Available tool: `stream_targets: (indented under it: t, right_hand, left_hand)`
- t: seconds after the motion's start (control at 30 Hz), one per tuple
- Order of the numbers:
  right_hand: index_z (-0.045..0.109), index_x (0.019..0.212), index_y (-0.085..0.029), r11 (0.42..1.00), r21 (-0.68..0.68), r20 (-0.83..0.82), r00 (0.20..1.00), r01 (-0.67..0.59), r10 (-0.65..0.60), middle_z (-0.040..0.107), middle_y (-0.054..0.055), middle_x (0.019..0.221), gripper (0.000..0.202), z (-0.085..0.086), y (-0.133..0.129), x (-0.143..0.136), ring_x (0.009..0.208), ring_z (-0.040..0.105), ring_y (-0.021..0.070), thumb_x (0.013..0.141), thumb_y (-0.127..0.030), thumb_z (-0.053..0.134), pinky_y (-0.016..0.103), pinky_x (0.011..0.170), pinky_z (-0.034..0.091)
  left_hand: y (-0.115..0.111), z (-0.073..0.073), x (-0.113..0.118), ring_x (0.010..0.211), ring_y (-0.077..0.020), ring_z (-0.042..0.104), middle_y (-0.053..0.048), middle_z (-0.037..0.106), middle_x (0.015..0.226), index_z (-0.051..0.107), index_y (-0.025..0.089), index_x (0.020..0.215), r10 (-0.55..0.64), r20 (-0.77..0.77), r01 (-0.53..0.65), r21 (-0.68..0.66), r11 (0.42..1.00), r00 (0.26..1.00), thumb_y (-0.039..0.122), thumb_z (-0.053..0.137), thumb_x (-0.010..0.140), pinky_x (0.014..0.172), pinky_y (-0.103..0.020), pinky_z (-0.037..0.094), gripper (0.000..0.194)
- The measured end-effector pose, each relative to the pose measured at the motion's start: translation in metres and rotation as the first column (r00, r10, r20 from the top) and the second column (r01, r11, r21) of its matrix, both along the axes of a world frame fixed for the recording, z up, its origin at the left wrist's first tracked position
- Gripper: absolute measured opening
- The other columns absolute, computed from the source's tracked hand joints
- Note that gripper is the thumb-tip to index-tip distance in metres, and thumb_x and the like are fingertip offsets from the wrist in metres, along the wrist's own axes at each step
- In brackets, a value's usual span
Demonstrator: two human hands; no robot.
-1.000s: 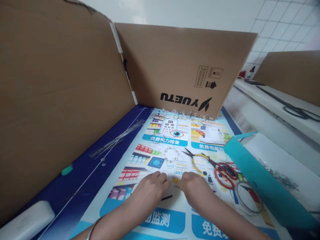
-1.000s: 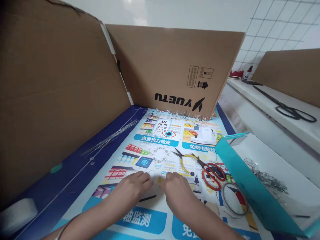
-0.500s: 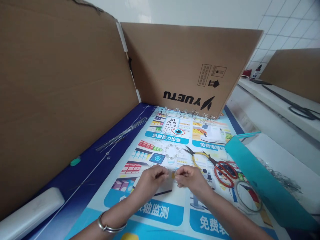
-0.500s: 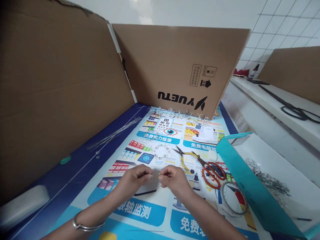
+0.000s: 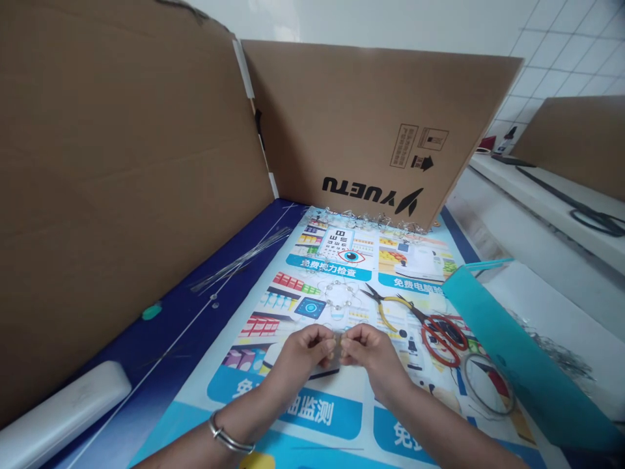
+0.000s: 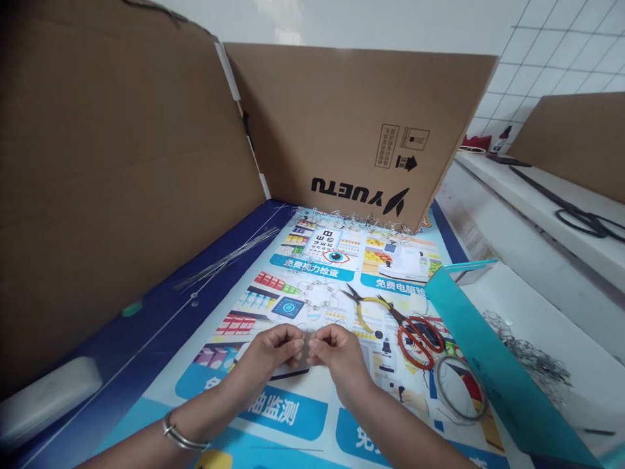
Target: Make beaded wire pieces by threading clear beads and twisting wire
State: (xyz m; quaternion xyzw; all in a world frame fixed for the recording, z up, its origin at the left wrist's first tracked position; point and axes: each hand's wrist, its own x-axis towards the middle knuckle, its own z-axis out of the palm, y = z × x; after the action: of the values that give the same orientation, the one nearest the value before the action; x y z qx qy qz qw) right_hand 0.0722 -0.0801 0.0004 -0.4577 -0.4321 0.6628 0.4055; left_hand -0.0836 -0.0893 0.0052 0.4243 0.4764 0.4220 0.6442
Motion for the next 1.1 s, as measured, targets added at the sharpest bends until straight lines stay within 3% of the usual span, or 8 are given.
stream_targets:
  t: [0.3, 0.4, 0.5, 0.57, 0.67, 0.77, 1.0, 1.1]
  right_hand:
    - [0.056, 0.073, -0.016, 0.999, 0.014, 0.023, 0.999, -0.031, 0.031, 0.058, -0.001, 0.067, 0.029, -0.004, 0.001, 0.000, 0.061, 0.055, 0.0118, 0.068, -0.043, 0.065, 0.030, 0.064, 0.048]
    - [0.057, 0.076, -0.016, 0.991, 0.028, 0.154, 0.980, -0.130, 0.125, 0.057, -0.001, 0.065, 0.026, 0.000, 0.009, 0.008, 0.058, 0.055, 0.0115, 0.069, -0.040, 0.064, 0.028, 0.060, 0.046]
    - [0.059, 0.081, -0.017, 0.950, 0.119, 0.475, 0.857, -0.288, 0.200, 0.058, -0.001, 0.066, 0.021, 0.016, 0.011, 0.017, 0.057, 0.053, 0.0113, 0.072, -0.037, 0.059, 0.023, 0.053, 0.040]
    - [0.061, 0.073, -0.018, 0.845, 0.143, 0.736, 0.626, -0.515, 0.257, 0.059, 0.000, 0.067, 0.017, 0.030, 0.003, 0.019, 0.060, 0.053, 0.0116, 0.076, -0.034, 0.054, 0.022, 0.053, 0.036]
    - [0.062, 0.071, -0.017, 0.568, 0.087, 0.951, 0.239, -0.819, 0.199, 0.061, 0.004, 0.075, 0.015, 0.043, -0.021, 0.012, 0.067, 0.054, 0.0152, 0.074, -0.031, 0.058, 0.024, 0.056, 0.034]
    - [0.060, 0.072, -0.014, 0.414, -0.031, 0.999, -0.017, -0.910, 0.038, 0.059, 0.009, 0.073, 0.008, 0.037, -0.049, -0.002, 0.066, 0.054, 0.0193, 0.072, -0.022, 0.059, 0.026, 0.050, 0.031]
    - [0.054, 0.062, -0.013, 0.228, 0.055, 0.981, 0.010, -0.972, -0.193, 0.054, 0.009, 0.059, 0.012, 0.009, -0.075, -0.012, 0.053, 0.048, 0.0185, 0.072, -0.017, 0.057, 0.024, 0.040, 0.024]
    - [0.052, 0.058, -0.013, 0.226, 0.060, 0.976, 0.010, -0.972, -0.216, 0.053, 0.008, 0.055, 0.016, 0.001, -0.077, -0.013, 0.049, 0.046, 0.0164, 0.073, -0.016, 0.057, 0.023, 0.038, 0.022]
  left_hand:
    - [0.003, -0.003, -0.003, 0.052, -0.0079, 0.048, 0.002, 0.052, 0.060, 0.053, 0.012, 0.074, -0.029, -0.055, 0.030, 0.030, 0.999, 0.998, 0.029, 0.055, 0.075, 0.054, -0.021, 0.041, 0.017]
    - [0.011, 0.001, -0.018, 0.053, -0.0087, 0.047, 0.002, 0.051, 0.060, 0.054, 0.013, 0.073, -0.149, -0.257, 0.181, 0.108, 0.978, 0.955, 0.025, 0.052, 0.076, 0.053, -0.021, 0.039, 0.012]
    - [0.018, 0.013, -0.037, 0.061, -0.0114, 0.050, 0.000, 0.055, 0.066, 0.060, 0.016, 0.075, -0.152, -0.592, 0.340, 0.221, 0.914, 0.792, 0.022, 0.050, 0.075, 0.057, -0.021, 0.037, 0.012]
    - [0.020, 0.021, -0.048, 0.070, -0.0137, 0.052, -0.002, 0.059, 0.075, 0.063, 0.017, 0.076, -0.084, -0.738, 0.417, 0.280, 0.865, 0.670, 0.020, 0.047, 0.076, 0.064, -0.023, 0.037, 0.016]
    - [0.020, 0.025, -0.058, 0.073, -0.0155, 0.053, -0.003, 0.061, 0.076, 0.064, 0.017, 0.078, -0.092, -0.846, 0.529, 0.240, 0.814, 0.525, 0.021, 0.046, 0.078, 0.067, -0.024, 0.036, 0.019]
    - [0.019, 0.022, -0.060, 0.073, -0.0166, 0.054, -0.004, 0.061, 0.075, 0.063, 0.016, 0.080, -0.139, -0.896, 0.606, 0.165, 0.778, 0.422, 0.021, 0.046, 0.078, 0.065, -0.023, 0.035, 0.018]
    - [0.017, 0.012, -0.056, 0.072, -0.0176, 0.055, -0.004, 0.063, 0.079, 0.061, 0.018, 0.082, -0.176, -0.953, 0.654, 0.030, 0.756, 0.247, 0.022, 0.047, 0.077, 0.059, -0.024, 0.033, 0.015]
    - [0.016, 0.013, -0.054, 0.072, -0.0190, 0.056, -0.005, 0.063, 0.079, 0.060, 0.018, 0.080, -0.152, -0.974, 0.641, -0.010, 0.767, 0.168, 0.024, 0.048, 0.077, 0.058, -0.025, 0.032, 0.014]
